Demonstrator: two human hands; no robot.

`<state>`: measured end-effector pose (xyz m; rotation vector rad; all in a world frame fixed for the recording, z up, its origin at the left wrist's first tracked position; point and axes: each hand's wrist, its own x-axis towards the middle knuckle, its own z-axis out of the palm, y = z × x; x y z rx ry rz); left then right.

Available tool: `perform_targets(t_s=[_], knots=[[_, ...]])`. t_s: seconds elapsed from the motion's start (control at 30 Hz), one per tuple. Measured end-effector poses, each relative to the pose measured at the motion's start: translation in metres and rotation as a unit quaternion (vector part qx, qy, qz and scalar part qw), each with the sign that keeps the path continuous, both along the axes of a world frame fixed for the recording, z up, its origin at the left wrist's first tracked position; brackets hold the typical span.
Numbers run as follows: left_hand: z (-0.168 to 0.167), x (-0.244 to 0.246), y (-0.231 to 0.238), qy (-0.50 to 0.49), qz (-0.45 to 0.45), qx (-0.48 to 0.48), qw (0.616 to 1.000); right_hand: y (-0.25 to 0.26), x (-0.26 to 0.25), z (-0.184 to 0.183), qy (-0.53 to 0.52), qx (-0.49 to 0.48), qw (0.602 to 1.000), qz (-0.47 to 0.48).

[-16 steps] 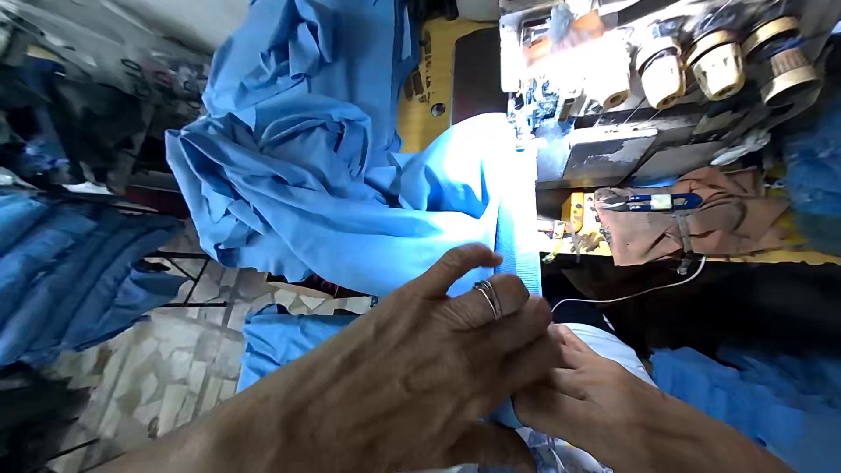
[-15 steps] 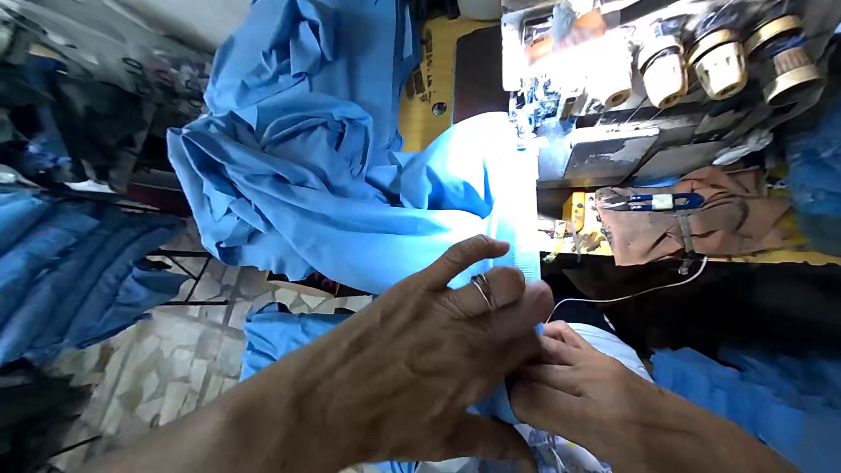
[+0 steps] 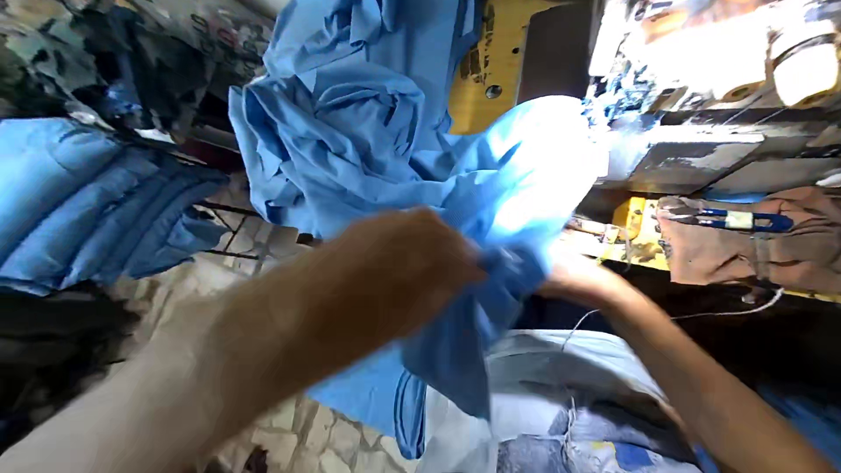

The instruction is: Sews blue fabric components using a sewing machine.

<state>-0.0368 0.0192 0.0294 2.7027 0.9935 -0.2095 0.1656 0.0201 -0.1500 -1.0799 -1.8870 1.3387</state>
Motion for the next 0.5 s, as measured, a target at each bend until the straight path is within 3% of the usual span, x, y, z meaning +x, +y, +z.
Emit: perform_targets(t_s=[0.07, 0.17, 0.27, 0.37, 0.5], knots=[[-0.001, -0.030, 0.019, -0.002, 0.015, 0.051, 0.999, 0.022, 0.024, -0.014, 0.022, 0.117, 0.993, 0.003], [-0.017, -0.046, 0.019, -0.063, 0.013, 0.056, 0.996, 0.019, 0.043, 0.019, 0.042, 0.183, 0.980, -0.064], [-0.020, -0.044, 0.015, -0.059, 0.018, 0.083, 0.995, 0.015, 0.032, 0.044, -0.073, 0.266, 0.953, -0.123], [-0.023, -0.042, 0.010, -0.061, 0.034, 0.106, 0.992, 0.019, 0.015, 0.036, -0.079, 0.313, 0.940, -0.112], [-0.026, -0.043, 0.007, -0.110, 0.058, 0.103, 0.987, 0.013, 0.008, 0.037, 0.026, 0.285, 0.952, -0.105]])
